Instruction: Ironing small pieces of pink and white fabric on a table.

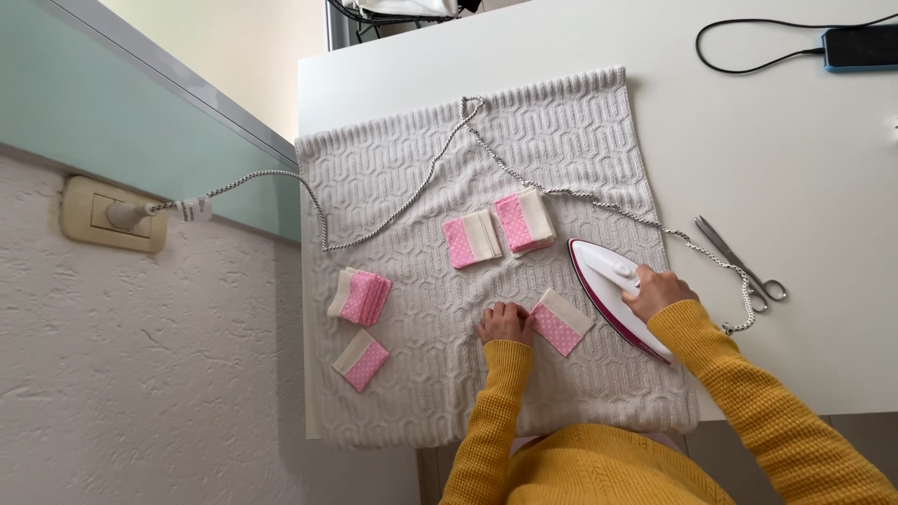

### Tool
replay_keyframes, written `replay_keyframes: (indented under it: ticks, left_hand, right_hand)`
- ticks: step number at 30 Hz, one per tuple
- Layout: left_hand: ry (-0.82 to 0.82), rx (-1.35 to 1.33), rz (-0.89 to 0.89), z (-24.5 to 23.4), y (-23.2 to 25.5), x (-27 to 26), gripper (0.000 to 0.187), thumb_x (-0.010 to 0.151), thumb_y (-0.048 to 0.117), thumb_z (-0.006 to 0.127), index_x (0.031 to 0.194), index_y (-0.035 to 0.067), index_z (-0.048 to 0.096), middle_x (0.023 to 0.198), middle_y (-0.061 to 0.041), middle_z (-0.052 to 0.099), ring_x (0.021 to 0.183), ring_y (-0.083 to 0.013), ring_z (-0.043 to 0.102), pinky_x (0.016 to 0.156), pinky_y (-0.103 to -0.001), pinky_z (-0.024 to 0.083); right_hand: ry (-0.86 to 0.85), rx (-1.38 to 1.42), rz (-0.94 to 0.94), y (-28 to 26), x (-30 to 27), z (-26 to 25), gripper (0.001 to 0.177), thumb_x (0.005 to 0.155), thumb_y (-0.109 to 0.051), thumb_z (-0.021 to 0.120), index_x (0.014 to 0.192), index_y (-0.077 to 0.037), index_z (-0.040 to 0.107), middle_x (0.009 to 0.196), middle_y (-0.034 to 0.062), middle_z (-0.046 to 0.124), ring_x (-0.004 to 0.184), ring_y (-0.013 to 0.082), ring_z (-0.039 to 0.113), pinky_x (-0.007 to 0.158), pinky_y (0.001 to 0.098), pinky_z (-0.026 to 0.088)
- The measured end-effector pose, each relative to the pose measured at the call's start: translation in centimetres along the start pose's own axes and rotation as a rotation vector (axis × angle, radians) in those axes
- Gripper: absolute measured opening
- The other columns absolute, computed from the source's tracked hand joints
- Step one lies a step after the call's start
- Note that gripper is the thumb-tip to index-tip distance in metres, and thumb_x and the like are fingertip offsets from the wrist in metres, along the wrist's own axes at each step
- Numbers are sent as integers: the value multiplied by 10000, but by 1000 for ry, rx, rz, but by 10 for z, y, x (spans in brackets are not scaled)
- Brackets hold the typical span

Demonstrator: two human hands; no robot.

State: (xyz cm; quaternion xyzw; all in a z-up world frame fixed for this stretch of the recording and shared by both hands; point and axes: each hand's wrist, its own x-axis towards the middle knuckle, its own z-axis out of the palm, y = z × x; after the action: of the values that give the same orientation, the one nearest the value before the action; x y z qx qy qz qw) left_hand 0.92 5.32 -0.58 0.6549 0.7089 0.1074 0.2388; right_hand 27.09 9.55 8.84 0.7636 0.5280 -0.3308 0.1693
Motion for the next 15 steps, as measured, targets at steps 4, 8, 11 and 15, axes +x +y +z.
replay_keyframes:
  ticks: [4, 8, 11, 15]
  left_hand:
    - [29, -69, 44, 4, -17, 10, 196, 796, 281, 820, 867, 123, 728, 999, -47, 692, 998, -272, 611, 914, -490, 430]
    - [-12, -708, -70, 17, -33, 16, 167, 926, 224, 748, 1015, 98, 686, 975, -69, 758, 840, -161, 730, 750, -293, 592]
    - [109, -1278, -286, 66, -33, 17, 144, 914, 160, 717, 1044, 120, 670, 969, -25, 757, 808, -98, 702, 693, -244, 584]
    - [125, -1629, -348, 123, -47, 30, 171, 964, 125, 730, 1111, 40, 751, 884, -2, 689, 739, -72, 580, 646, -231, 497]
  right_hand:
    - [44, -11, -31, 8, 9, 11, 504, 996, -387, 632, 1414, -121, 542, 854, 101, 779, 762, 224, 793, 704, 387, 687]
    - [54, -17, -23, 6, 3, 9, 497, 982, -414, 637, 1395, -149, 561, 911, 106, 785, 865, 244, 790, 810, 414, 664]
    - [75, -19, -18, 7, 8, 11, 509, 959, -437, 654, 1385, -171, 566, 962, 115, 781, 933, 271, 777, 862, 436, 652]
    - [79, -36, -22, 14, 17, 21, 498, 964, -468, 641, 1368, -184, 584, 955, 116, 799, 927, 265, 796, 867, 436, 663]
